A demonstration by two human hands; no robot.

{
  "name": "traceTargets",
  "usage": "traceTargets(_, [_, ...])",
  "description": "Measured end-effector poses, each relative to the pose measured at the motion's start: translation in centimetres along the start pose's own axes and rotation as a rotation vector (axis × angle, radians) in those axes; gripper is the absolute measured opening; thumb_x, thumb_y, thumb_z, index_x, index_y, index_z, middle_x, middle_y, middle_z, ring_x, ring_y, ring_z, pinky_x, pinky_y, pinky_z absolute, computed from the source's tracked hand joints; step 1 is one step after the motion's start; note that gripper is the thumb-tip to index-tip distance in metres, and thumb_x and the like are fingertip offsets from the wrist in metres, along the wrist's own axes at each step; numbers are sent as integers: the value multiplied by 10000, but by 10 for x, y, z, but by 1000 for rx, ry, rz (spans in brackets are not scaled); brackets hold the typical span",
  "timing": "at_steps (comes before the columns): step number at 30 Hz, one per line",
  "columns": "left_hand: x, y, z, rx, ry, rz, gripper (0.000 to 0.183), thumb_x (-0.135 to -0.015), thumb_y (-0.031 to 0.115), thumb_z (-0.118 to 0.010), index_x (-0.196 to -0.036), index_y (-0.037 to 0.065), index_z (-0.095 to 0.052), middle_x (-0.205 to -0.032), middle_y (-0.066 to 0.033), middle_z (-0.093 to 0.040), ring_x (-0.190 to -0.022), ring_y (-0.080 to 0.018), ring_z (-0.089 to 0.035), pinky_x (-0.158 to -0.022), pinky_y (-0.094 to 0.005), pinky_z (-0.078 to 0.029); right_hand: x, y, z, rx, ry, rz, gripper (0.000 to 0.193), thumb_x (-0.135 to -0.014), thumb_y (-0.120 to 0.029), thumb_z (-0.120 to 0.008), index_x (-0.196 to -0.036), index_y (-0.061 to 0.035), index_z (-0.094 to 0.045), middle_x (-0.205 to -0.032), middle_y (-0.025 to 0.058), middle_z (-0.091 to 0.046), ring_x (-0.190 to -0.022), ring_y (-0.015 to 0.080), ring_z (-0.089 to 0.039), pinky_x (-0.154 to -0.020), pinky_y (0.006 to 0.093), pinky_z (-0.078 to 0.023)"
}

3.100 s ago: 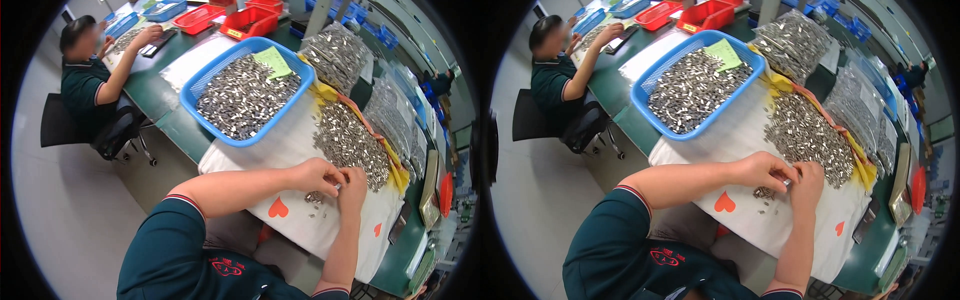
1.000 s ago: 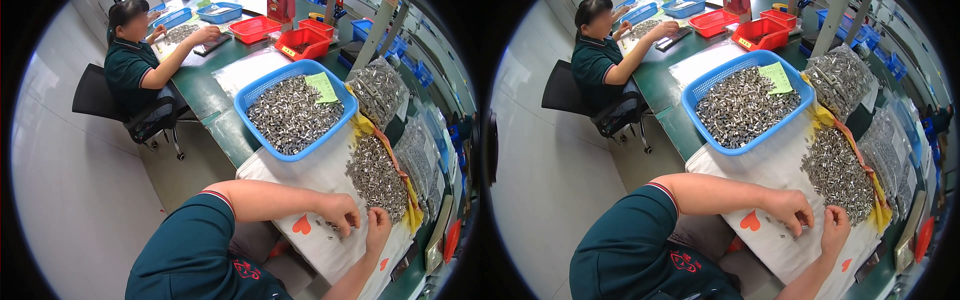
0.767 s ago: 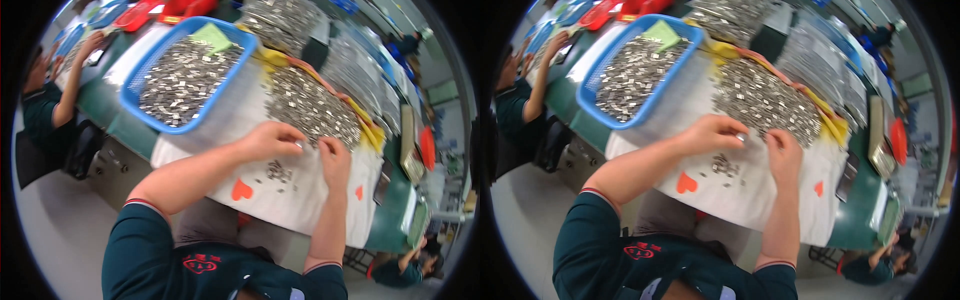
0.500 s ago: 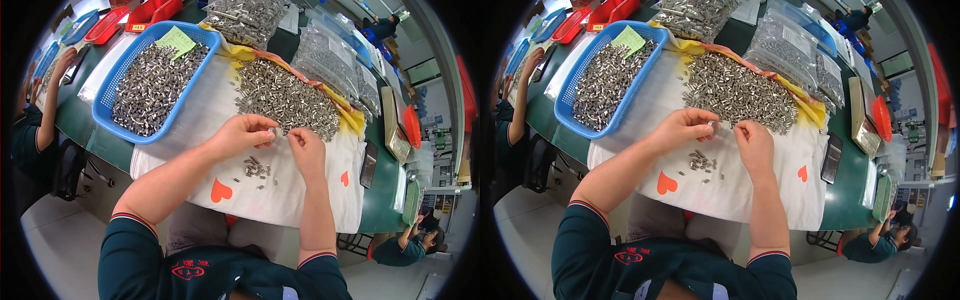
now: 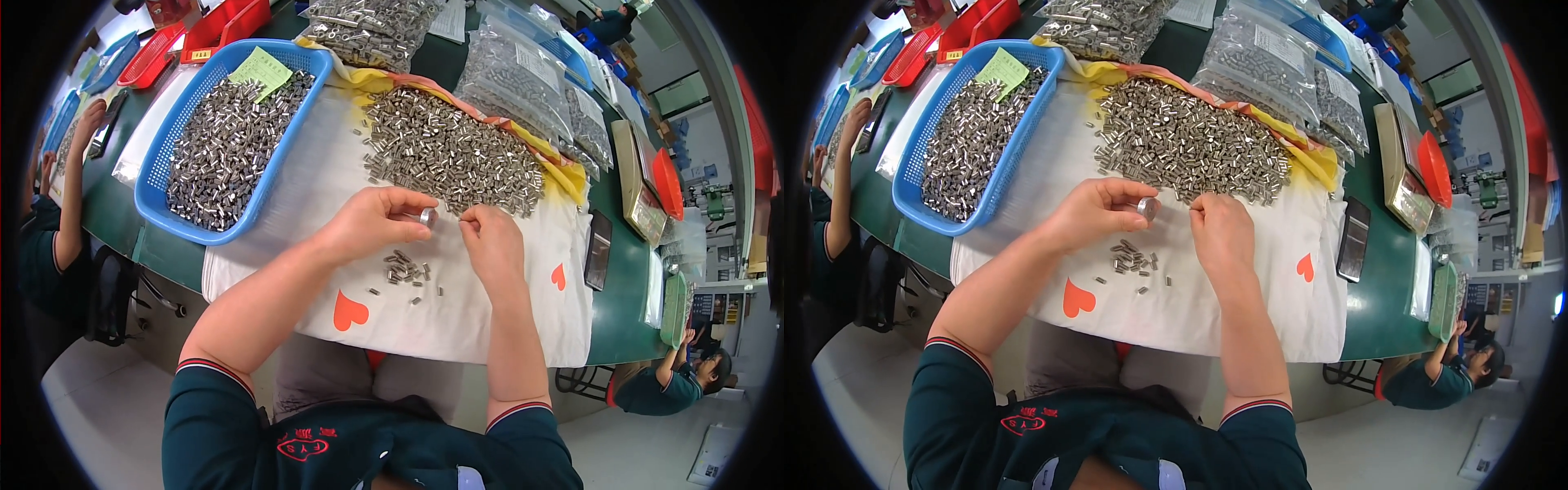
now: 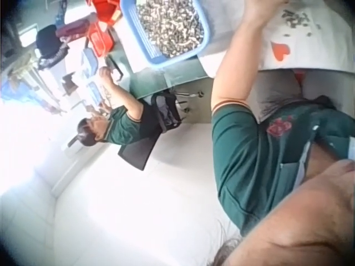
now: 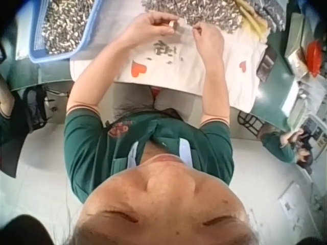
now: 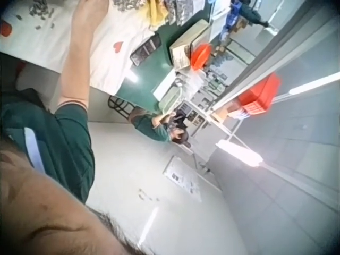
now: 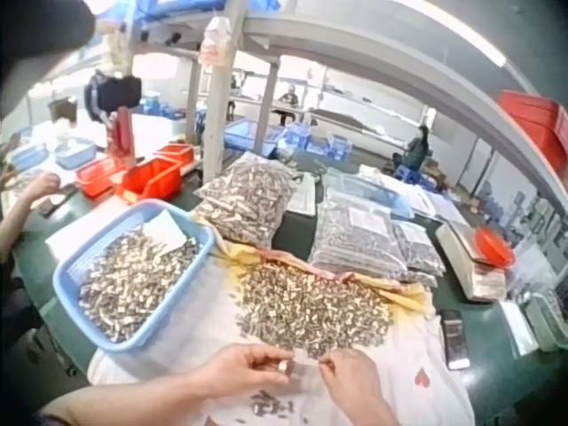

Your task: Sorting and assembling small metal components into a circular metal base at a workbench.

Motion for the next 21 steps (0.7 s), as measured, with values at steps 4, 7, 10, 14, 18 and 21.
traceTargets(4, [-1,0,-1,-3,-26,1,364,-761,-8,-621,-1115,6,-536,-952,-33,-599,-826,-70,-564,-744,-211,-470,2,-6,4,48,58,67,44,-712,-64,-595,-736,-32,-574,-738,96,-579,-716,254,-542,-665,360,-442])
traceTargets(7, [1,0,1,3,-15,2,361,-765,-3,-621,-1116,5,-536,-952,-35,-599,-828,-69,-563,-743,-212,-470,1,-11,9,-303,3,-10,43,-716,-40,-589,-757,-31,-584,-732,76,-582,-690,207,-558,-644,313,-453])
traceTargets(10, [2,-1,-1,41,-3,23,355,-766,2,-623,-1111,3,-539,-939,-37,-599,-824,-67,-559,-730,-208,-467,8,-21,6,-700,-69,41,71,-719,-15,-589,-789,-28,-596,-732,49,-584,-676,147,-568,-623,259,-453])
traceTargets(14, [1,-1,-2,10,-31,10,358,-760,10,-635,-1106,0,-545,-905,-30,-597,-805,-63,-554,-714,-200,-461,8,-32,8,-707,-29,154,92,-714,0,-600,-803,-24,-597,-722,37,-583,-680,117,-572,-611,231,-451])
traceTargets(18, [1,-2,0,-6,-1,3,347,-750,22,-651,-1086,5,-566,-891,-20,-598,-793,-59,-552,-701,-195,-460,9,-37,9,-613,6,217,96,-692,5,-607,-782,-25,-591,-717,56,-584,-659,156,-571,-599,255,-453])
traceTargets(21, [3,-1,4,-122,65,13,333,-738,39,-669,-1058,7,-586,-881,-23,-609,-777,-62,-558,-687,-202,-465,16,-55,19,-328,188,413,97,-680,-3,-618,-770,-28,-591,-719,72,-582,-650,204,-567,-594,281,-453])
Point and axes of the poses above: each hand's wrist, its own x-axis away from the middle knuckle, its own z-axis out of the back of the hand, y = z × x, the point moved 8 cm from there along -x, towards the middle knuckle
